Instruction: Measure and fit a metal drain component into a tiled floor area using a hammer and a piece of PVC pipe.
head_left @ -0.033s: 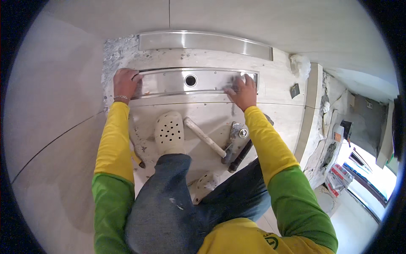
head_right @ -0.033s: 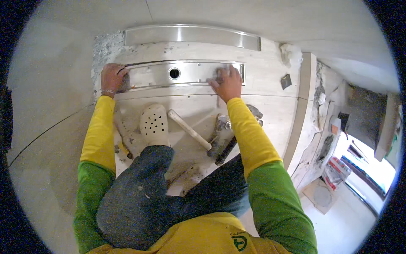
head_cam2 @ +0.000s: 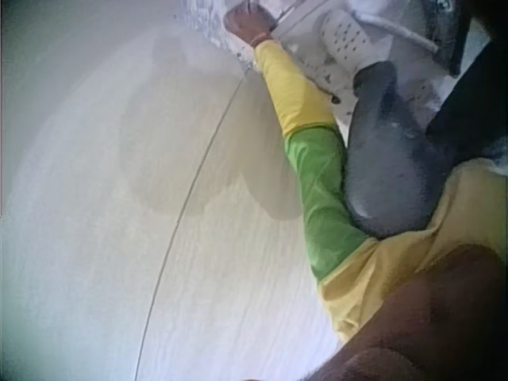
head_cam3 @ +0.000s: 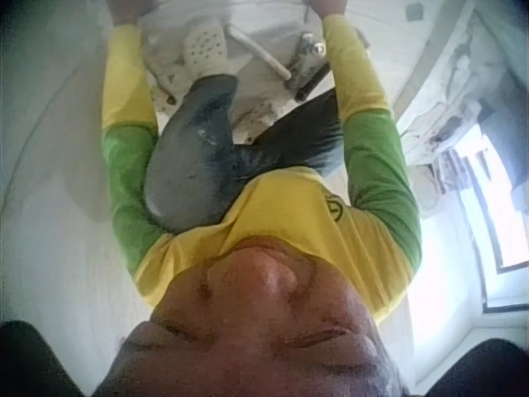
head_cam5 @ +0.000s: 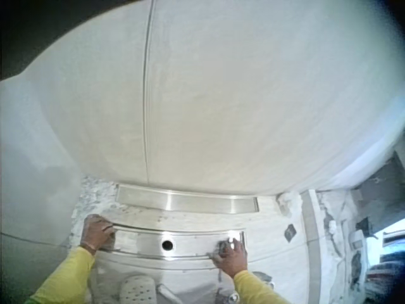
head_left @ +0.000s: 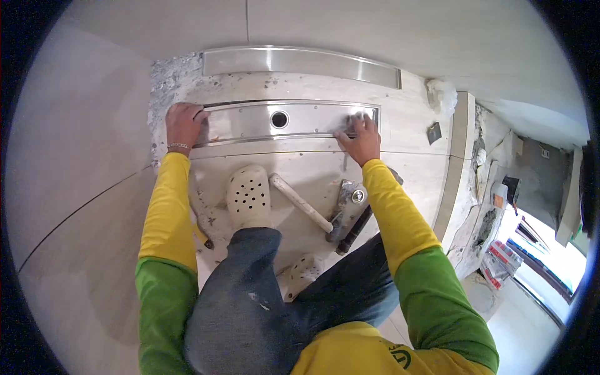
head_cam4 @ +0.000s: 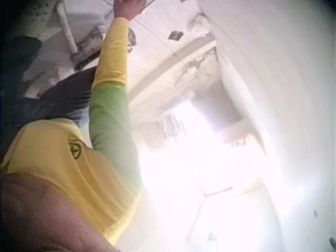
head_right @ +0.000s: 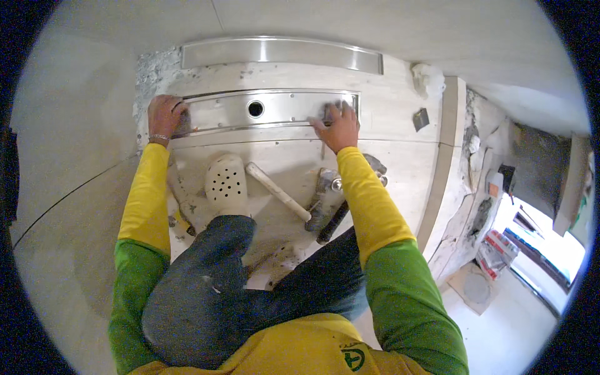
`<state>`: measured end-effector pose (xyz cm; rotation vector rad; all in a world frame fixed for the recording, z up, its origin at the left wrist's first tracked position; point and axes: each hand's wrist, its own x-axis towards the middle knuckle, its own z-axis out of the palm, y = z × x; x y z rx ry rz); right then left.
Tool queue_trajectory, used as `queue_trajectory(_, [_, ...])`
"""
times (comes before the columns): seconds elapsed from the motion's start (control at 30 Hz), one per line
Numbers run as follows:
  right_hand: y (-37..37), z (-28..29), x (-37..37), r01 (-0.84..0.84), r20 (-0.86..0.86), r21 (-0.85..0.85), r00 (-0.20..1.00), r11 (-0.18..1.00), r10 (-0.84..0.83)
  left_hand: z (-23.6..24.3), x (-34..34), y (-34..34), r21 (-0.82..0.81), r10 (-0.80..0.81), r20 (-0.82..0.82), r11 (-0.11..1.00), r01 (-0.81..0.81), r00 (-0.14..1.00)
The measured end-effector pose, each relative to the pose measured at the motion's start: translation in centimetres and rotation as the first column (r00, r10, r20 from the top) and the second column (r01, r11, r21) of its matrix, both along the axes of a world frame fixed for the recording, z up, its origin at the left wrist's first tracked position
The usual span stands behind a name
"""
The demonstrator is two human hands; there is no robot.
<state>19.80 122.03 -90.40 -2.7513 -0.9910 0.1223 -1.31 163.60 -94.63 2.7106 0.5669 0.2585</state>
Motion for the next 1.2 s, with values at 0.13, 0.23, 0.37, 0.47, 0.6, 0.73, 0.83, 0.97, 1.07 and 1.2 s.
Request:
queue_trajectory(0.13, [-3.4,-0.8,-1.0,0.057,-0.061,-0.097,0.996,0.994,-0.063,0.1,0.0,-1.7,0.242,-0.119,0.096,0.966,0.093,0.988])
queue_trajectory(0.23, [-4.1,-2.1,-1.0,0.041,0.127,-0.044,0.991,0.998,-0.035,-0.5,0.2,-1.6,0.298,-0.147,0.073,0.947,0.119,0.986])
queue_trajectory(0.37, [-3.3,-1.9,-1.3,0.088,0.007,0.0,0.996,0.996,-0.088,-2.8,-0.7,0.1,0.322,-0.073,0.045,0.945,0.055,0.996])
queue_trajectory(0.47, [-3.4,-1.6,-1.2,0.118,-0.056,0.014,0.992,0.993,-0.117,-2.6,-0.7,-0.3,0.336,-0.1,-0.065,0.935,0.116,0.993])
queue_trajectory(0.6, [-3.1,-1.9,-0.9,0.168,-0.074,0.006,0.983,0.986,-0.167,-1.9,-0.1,0.3,0.343,-0.165,-0.104,0.92,0.191,0.981])
queue_trajectory(0.73, [-3.9,-3.0,-0.1,0.218,-0.107,0.051,0.971,0.975,-0.212,-1.9,0.7,0.2,0.348,-0.14,-0.188,0.916,0.199,0.972])
queue_trajectory(0.83, [-4.0,-3.4,-0.4,0.19,-0.07,0.041,0.98,0.981,-0.187,-1.7,0.8,0.0,0.404,-0.185,-0.105,0.89,0.212,0.977])
queue_trajectory(0.97, [-3.8,-3.3,-0.3,0.155,-0.066,0.07,0.986,0.985,-0.151,-1.4,0.6,0.2,0.352,-0.155,-0.106,0.918,0.183,0.982])
queue_trajectory(1.07, [-3.6,-3.2,-0.2,0.164,-0.05,-0.028,0.985,0.986,-0.165,-1.2,0.9,-0.7,0.311,-0.117,-0.123,0.938,0.15,0.986])
queue_trajectory(1.2, [-4.0,-2.9,0.5,0.093,-0.069,-0.014,0.993,0.996,-0.094,-1.2,0.9,-0.6,0.259,-0.129,-0.054,0.956,0.139,0.99])
